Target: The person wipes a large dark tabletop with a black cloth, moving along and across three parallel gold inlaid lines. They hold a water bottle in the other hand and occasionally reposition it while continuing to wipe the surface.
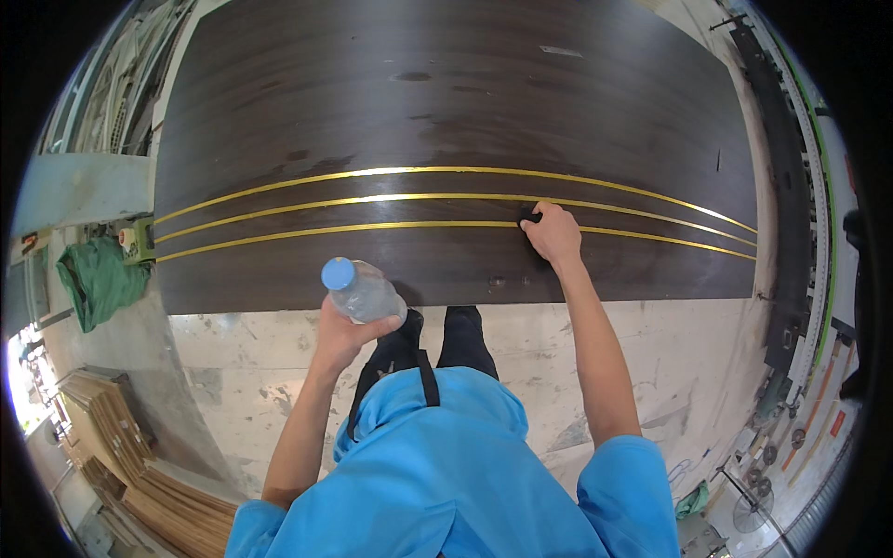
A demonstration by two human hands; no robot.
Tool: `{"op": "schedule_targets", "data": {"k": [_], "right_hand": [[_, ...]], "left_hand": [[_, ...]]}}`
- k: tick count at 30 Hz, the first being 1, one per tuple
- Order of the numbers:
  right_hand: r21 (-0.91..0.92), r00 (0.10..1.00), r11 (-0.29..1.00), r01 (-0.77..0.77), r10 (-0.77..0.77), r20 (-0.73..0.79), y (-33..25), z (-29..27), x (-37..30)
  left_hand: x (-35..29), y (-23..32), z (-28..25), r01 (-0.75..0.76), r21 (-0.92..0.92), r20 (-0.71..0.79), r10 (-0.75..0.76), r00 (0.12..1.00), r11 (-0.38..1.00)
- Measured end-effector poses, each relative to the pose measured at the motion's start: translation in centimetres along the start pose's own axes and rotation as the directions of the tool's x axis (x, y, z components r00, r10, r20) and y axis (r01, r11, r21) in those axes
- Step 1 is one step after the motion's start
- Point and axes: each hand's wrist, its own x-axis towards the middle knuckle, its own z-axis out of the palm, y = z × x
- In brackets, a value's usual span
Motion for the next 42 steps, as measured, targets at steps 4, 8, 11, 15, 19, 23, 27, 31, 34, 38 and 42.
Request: {"op": "schedule_targets", "data": {"k": [4,8,11,15,19,23,27,31,34,38,42], "right_hand": [[-0.030,0.981,0.983,-0.183,0.180,-0.077,1.5,-0.6,0.6],[-0.069,0.998,0.998,0.007,-0.011,-0.062,1.6,-0.2,0.7],[0.051,0.994,0.993,0.102,-0.104,0.039,1.6,0.3,1.0],[0.022,0.980,0.993,-0.117,0.119,-0.160,4.1,0.1,-0.2],[0.955,0.948,0.111,-0.275,-0.134,0.288,6.4,1.0,-5.2],[0.869,0.906,-0.300,-0.394,-0.286,0.312,5.9,4.0,-10.1],[0.784,0.921,-0.499,-0.369,-0.310,0.235,6.0,5.4,-11.6],[0.743,0.939,-0.580,-0.334,-0.271,0.211,7.2,5.6,-11.3],[0.716,0.941,-0.612,-0.336,-0.258,0.221,7.5,6.0,-11.0],[0.664,0.933,-0.658,-0.355,-0.296,0.206,7.3,6.7,-10.7],[0.679,0.927,-0.632,-0.372,-0.293,0.235,7.4,6.7,-10.5]], "left_hand": [[0.2,0.2,0.5,0.022,0.002,0.062,-0.022,0.998,1.000],[0.3,0.1,1.2,0.004,0.160,0.071,-0.015,0.997,0.987],[0.4,0.3,2.1,0.007,0.120,0.152,-0.025,0.988,0.993],[0.9,1.4,3.5,-0.022,0.289,0.185,-0.034,0.982,0.957],[2.2,2.6,6.3,-0.057,0.570,0.284,-0.131,0.950,0.820],[3.5,3.8,10.4,-0.191,0.737,0.384,-0.169,0.908,0.648],[5.1,5.1,14.1,-0.299,0.844,0.432,-0.233,0.871,0.446],[6.3,6.4,17.2,-0.372,0.885,0.446,-0.277,0.851,0.281],[6.8,7.6,18.4,-0.361,0.906,0.417,-0.328,0.847,0.220],[7.0,8.6,19.3,-0.388,0.906,0.422,-0.330,0.844,0.168],[7.2,8.5,19.5,-0.372,0.914,0.405,-0.337,0.850,0.161]]}}
